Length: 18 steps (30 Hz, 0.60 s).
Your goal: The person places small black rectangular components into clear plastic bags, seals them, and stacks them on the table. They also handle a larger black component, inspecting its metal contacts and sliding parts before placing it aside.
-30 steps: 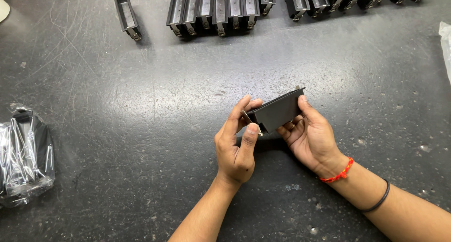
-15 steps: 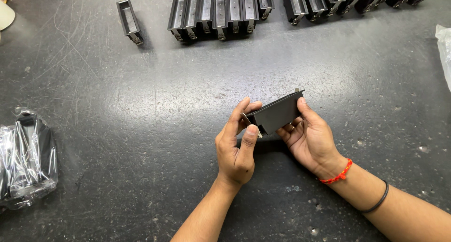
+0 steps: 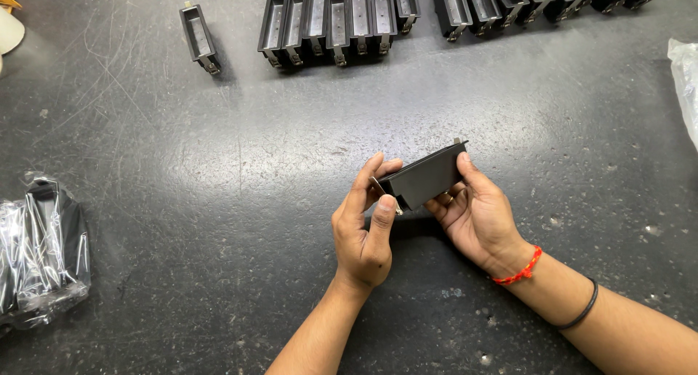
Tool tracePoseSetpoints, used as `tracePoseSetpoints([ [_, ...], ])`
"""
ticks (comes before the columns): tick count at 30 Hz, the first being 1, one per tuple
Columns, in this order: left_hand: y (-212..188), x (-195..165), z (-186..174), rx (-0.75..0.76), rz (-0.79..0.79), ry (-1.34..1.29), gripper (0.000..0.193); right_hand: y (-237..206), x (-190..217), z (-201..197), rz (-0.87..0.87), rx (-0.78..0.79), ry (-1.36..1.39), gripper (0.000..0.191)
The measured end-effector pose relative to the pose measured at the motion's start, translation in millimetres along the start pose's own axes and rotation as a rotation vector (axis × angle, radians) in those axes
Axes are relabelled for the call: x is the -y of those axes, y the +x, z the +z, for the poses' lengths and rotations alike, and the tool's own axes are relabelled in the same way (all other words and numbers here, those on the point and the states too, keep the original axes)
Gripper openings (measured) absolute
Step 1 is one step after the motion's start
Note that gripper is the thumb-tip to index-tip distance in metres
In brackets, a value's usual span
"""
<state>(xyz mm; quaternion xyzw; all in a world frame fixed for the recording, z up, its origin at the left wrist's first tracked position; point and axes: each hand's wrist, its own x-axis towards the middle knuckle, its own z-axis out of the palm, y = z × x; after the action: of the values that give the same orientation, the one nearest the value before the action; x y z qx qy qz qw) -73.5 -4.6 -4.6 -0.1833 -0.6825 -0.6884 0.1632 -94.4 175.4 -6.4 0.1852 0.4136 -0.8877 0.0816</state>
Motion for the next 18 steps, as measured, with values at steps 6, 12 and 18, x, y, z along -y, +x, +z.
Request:
tracePoseSetpoints([
  [6, -1.2, 0.2, 1.2, 0.006, 0.010, 0.031, 0.052, 0.6, -0.8, -2.6, -0.010, 0.005, -0.008, 0.035],
  [12, -3.6, 1.9, 4.8, -0.029, 0.140, 0.125, 0.050, 2.2, -4.2, -5.8, -0.029, 0.184, 0.050, 0.038],
  [18, -4.4, 3.6, 6.0, -0.012, 0.163, 0.068, 0.043, 2.5, -4.4, -4.4, -0.002, 0.099, 0.002, 0.039],
])
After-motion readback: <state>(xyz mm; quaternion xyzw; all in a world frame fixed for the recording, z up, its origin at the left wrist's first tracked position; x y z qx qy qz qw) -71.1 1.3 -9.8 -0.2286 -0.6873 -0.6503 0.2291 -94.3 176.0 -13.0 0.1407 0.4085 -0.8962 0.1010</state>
